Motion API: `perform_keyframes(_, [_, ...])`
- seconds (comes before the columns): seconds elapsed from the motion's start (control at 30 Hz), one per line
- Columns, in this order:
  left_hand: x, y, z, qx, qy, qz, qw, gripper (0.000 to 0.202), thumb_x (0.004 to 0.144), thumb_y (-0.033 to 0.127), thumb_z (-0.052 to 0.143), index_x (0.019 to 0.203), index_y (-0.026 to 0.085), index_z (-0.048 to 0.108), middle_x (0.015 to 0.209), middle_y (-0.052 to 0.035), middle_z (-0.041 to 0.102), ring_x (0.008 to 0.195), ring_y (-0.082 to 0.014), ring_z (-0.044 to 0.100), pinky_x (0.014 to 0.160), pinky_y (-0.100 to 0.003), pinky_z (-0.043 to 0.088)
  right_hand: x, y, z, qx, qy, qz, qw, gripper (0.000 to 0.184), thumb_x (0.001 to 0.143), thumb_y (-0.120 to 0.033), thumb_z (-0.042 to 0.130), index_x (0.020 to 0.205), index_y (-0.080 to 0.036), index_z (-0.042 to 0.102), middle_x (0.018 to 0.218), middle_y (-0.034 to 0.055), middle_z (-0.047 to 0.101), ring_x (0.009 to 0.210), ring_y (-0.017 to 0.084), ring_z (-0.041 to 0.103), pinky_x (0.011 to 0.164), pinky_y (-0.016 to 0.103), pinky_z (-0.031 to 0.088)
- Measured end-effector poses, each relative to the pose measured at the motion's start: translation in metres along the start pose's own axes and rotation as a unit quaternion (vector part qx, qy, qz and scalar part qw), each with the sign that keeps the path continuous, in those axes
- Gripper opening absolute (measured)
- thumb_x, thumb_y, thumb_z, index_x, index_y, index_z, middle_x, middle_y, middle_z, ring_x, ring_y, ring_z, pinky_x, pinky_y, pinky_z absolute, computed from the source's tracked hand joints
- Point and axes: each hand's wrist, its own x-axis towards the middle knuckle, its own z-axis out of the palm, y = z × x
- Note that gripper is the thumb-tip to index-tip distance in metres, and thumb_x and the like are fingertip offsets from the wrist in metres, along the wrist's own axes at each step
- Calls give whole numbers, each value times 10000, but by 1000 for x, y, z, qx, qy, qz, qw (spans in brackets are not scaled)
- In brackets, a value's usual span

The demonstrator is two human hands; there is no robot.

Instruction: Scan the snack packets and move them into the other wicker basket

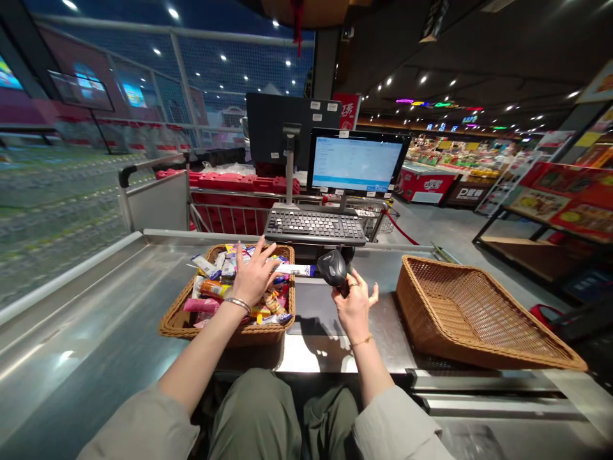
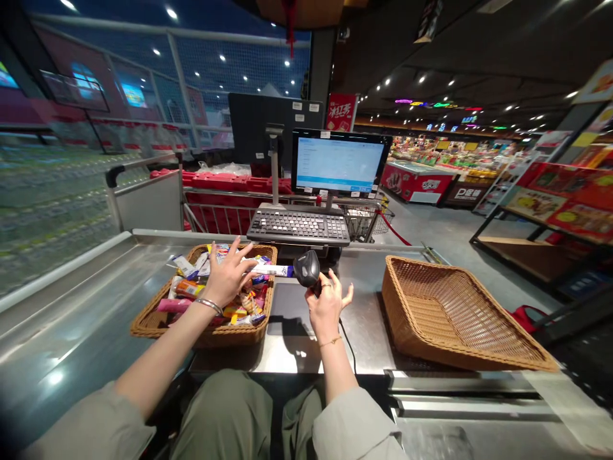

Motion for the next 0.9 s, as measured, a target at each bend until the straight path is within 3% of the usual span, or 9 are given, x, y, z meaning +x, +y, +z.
perform_keyframes(0.33, [14, -13, 6, 26, 28, 16, 999, 140, 924, 321, 586, 992, 228, 665, 1438, -104, 538, 1447, -345, 300, 1138, -742, 10, -4, -19, -7, 26, -41, -24, 999, 292, 749, -175, 546, 1014, -238, 651, 963, 49, 734, 1204, 267, 541, 1111, 673, 38])
perform_keyframes(0.73, [20, -29, 9, 26, 53, 29, 998, 134, 914, 317, 597, 991, 235, 671, 1403, -100, 575, 1436, -338, 328, 1144, -728, 2, -7, -30, -14, -10, -60, -75, 995, 242, 783, -177, 612, 1020, -223, 631, 865, 22, 736, 1166, 284, 573, 1129, 645, 5])
perform_keyframes(0.8, [21, -29, 9, 22, 54, 26, 998, 141, 912, 324, 599, 994, 237, 674, 1399, -103, 577, 1436, -343, 325, 1141, -730, 7, -8, -30, -14, -9, -61, -79, 995, 290, 785, -163, 604, 1065, -232, 629, 906, 29, 747, 1222, 297, 545, 1124, 662, -15])
perform_keyframes(0.9, [22, -30, 8, 14, 56, 22, 998, 158, 912, 341, 597, 1005, 239, 674, 1401, -106, 576, 1439, -344, 317, 1144, -725, 6, -10, -31, -15, -22, -55, -87, 994, 405, 780, -150, 589, 1172, -249, 607, 1149, 67, 718, 1344, 326, 439, 1105, 700, -21])
